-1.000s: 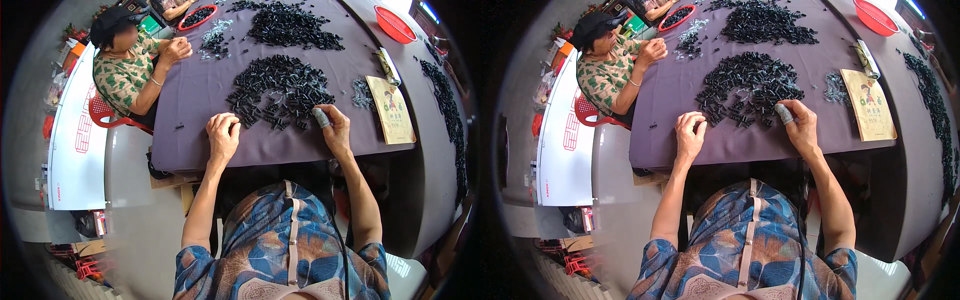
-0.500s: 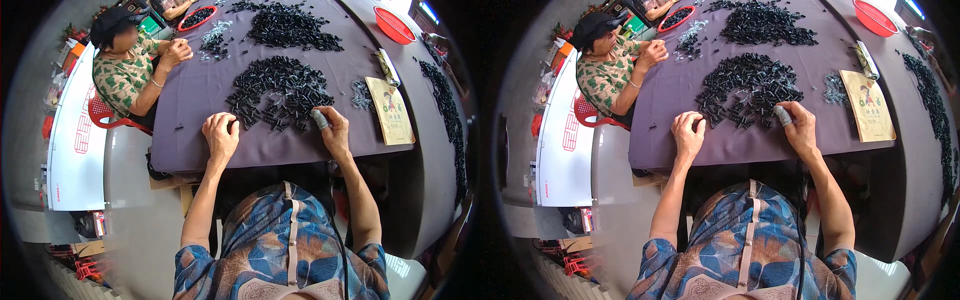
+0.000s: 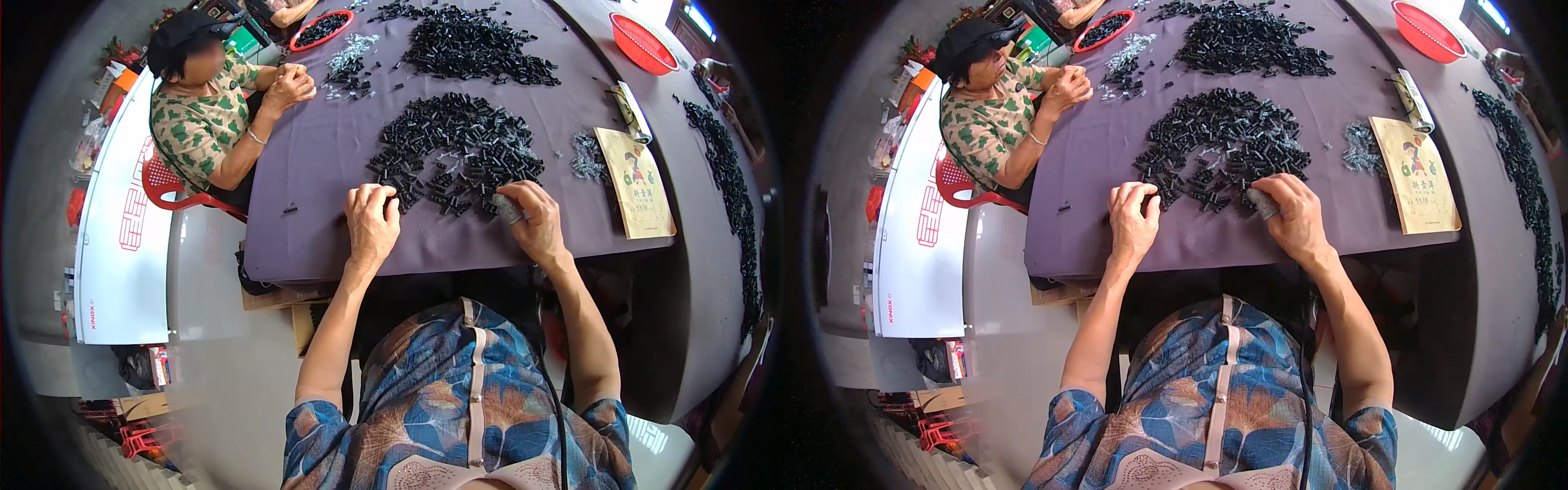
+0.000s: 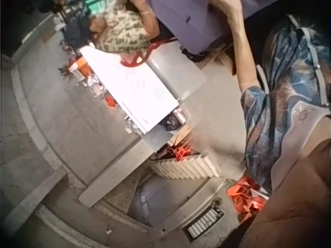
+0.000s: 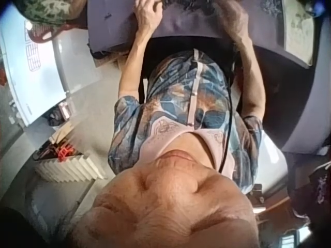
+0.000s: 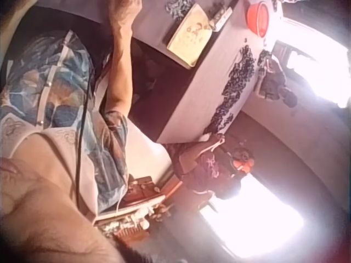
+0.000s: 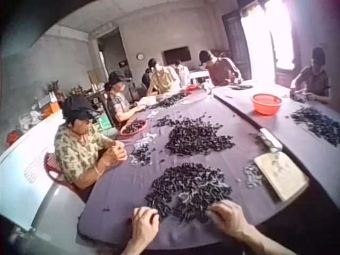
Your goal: Manually assembling small black plastic components by snapping them together at a workshop table.
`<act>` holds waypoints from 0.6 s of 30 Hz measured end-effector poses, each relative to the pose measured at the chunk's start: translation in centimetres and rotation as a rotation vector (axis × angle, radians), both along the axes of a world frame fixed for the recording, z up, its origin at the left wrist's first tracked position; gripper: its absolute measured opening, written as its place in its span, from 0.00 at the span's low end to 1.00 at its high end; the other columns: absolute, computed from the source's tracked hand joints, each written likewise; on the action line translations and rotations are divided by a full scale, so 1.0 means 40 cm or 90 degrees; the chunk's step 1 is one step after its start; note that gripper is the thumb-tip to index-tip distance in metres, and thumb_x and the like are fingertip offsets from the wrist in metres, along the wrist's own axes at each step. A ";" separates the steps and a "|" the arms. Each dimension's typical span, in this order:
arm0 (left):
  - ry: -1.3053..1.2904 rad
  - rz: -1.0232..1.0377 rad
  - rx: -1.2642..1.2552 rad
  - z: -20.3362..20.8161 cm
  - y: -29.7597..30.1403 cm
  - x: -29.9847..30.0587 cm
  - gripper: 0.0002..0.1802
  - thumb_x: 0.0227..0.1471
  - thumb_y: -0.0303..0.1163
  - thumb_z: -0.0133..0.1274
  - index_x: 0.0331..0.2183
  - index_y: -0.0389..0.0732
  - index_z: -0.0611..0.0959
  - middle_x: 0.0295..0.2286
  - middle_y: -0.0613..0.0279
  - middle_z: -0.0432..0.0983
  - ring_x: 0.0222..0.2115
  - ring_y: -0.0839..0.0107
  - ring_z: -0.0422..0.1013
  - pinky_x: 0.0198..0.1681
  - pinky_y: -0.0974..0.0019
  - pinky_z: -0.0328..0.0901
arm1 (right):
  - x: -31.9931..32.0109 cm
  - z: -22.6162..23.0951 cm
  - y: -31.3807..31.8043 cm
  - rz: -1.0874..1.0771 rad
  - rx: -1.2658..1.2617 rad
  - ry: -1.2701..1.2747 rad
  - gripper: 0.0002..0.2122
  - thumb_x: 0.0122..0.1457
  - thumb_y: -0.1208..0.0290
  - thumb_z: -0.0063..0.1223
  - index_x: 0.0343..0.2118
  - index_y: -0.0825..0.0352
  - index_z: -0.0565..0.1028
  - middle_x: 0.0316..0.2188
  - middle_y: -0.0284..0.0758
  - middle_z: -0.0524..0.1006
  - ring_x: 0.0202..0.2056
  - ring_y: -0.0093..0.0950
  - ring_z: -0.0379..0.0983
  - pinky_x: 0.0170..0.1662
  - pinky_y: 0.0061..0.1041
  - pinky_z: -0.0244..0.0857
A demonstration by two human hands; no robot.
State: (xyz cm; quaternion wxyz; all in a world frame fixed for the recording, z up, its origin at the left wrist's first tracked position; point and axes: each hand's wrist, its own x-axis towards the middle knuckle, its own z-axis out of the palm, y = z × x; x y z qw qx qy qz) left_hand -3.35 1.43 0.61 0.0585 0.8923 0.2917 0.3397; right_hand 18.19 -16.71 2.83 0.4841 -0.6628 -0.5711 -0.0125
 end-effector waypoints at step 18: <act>-0.109 -0.063 -0.039 0.008 0.017 0.042 0.07 0.49 0.26 0.55 0.34 0.39 0.81 0.35 0.57 0.72 0.38 0.56 0.67 0.45 0.55 0.63 | -0.021 -0.031 0.013 0.089 -0.082 -0.186 0.19 0.37 0.78 0.59 0.38 0.65 0.77 0.43 0.35 0.73 0.41 0.36 0.66 0.46 0.32 0.62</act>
